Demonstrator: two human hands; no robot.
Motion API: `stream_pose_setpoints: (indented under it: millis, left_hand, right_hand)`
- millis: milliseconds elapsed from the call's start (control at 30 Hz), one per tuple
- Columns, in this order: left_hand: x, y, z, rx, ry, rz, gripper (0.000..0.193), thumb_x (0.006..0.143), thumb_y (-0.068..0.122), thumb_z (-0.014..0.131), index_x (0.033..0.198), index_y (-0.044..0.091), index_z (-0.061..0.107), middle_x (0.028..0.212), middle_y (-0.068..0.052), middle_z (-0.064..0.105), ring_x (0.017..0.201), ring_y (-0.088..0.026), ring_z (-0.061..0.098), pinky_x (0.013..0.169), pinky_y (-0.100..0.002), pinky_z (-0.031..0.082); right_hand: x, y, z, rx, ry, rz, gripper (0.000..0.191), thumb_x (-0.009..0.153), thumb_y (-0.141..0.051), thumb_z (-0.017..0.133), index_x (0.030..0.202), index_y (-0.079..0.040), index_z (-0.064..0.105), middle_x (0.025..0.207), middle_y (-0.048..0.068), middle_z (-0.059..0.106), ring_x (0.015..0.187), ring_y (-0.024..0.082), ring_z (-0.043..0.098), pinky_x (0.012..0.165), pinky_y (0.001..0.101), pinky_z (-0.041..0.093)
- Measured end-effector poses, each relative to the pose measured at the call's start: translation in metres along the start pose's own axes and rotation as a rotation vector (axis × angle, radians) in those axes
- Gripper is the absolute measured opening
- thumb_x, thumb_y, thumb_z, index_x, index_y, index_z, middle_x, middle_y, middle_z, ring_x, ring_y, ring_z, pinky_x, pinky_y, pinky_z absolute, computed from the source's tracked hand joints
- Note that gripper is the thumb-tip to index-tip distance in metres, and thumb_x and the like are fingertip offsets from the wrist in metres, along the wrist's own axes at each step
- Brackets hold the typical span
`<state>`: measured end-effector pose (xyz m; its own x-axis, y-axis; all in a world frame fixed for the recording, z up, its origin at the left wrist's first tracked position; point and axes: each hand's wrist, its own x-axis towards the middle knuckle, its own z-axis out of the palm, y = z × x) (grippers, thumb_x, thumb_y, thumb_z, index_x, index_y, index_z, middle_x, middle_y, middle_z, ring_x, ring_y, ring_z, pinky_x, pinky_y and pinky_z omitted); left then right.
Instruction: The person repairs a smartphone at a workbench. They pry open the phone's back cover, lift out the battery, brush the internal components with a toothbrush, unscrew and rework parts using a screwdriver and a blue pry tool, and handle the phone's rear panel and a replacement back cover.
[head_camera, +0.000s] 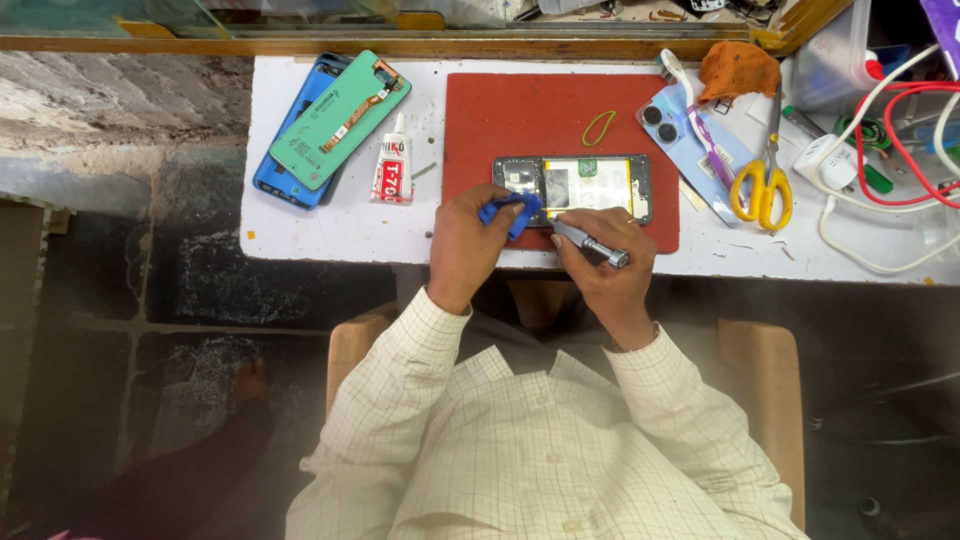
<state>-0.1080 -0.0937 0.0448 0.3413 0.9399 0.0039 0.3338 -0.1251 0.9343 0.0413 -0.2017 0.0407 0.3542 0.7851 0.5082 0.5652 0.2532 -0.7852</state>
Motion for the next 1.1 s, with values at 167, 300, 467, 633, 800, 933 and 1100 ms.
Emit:
stream_pose_setpoints:
  millis: [167,300,467,633,800,933,1100]
  left_hand:
    - [0.001,-0.002,0.000,-0.001,-0.002,0.015,0.023,0.088,0.018,0.075,0.102,0.000,0.076,0.075,-0.013,0.074,0.063,-0.019,0.069,0.061,-0.032,0.054]
    - [0.000,-0.003,0.000,-0.003,-0.008,-0.016,0.024,0.088,0.019,0.075,0.103,0.001,0.076,0.075,-0.013,0.074,0.063,-0.019,0.070,0.061,-0.031,0.054]
    - [0.000,-0.003,0.000,0.000,-0.004,-0.004,0.024,0.088,0.019,0.076,0.103,0.001,0.076,0.076,-0.014,0.074,0.064,-0.019,0.070,0.062,-0.032,0.054]
    - [0.000,-0.003,0.000,0.005,0.006,0.027,0.023,0.087,0.019,0.076,0.102,0.000,0.076,0.076,-0.014,0.075,0.065,-0.019,0.069,0.063,-0.032,0.055]
    - [0.001,-0.007,0.002,-0.011,-0.005,-0.007,0.022,0.088,0.018,0.076,0.102,0.001,0.076,0.075,-0.012,0.074,0.063,-0.016,0.068,0.061,-0.030,0.054]
    - [0.004,-0.015,-0.003,-0.227,-0.039,-0.019,0.021,0.090,0.014,0.075,0.104,-0.002,0.075,0.077,-0.009,0.073,0.065,-0.010,0.063,0.060,-0.026,0.051]
    - [0.005,-0.024,-0.019,-0.346,-0.080,-0.078,0.017,0.093,0.012,0.073,0.099,-0.004,0.076,0.075,-0.006,0.071,0.065,-0.006,0.059,0.058,-0.024,0.049]
  right_hand:
    - [0.001,0.000,0.002,-0.007,0.003,-0.019,0.027,0.082,0.004,0.079,0.108,-0.004,0.075,0.105,0.009,0.077,0.094,0.020,0.068,0.087,0.0308,0.053]
    - [0.001,0.001,0.002,-0.045,-0.002,0.002,0.027,0.081,0.003,0.080,0.107,-0.004,0.076,0.104,0.009,0.077,0.093,0.020,0.068,0.085,0.0304,0.052]
    - [0.001,0.001,0.001,-0.049,-0.015,0.004,0.026,0.082,0.003,0.081,0.107,-0.003,0.076,0.105,0.009,0.077,0.092,0.020,0.067,0.085,0.0305,0.051]
    - [0.002,0.001,0.002,-0.025,-0.003,-0.004,0.027,0.081,0.003,0.080,0.107,-0.004,0.075,0.105,0.008,0.077,0.094,0.020,0.068,0.086,0.0309,0.052]
    - [-0.001,0.004,0.002,-0.039,-0.012,-0.002,0.027,0.082,0.004,0.080,0.107,-0.004,0.075,0.104,0.009,0.077,0.094,0.021,0.067,0.086,0.0305,0.052]
    - [-0.005,0.009,-0.002,0.289,0.076,0.180,0.022,0.091,0.005,0.075,0.112,0.000,0.074,0.109,0.010,0.073,0.098,0.016,0.068,0.087,0.0271,0.055]
    - [-0.008,0.010,-0.003,0.470,0.113,0.299,0.023,0.093,0.006,0.074,0.116,0.003,0.072,0.113,0.011,0.070,0.099,0.014,0.069,0.086,0.0246,0.056]
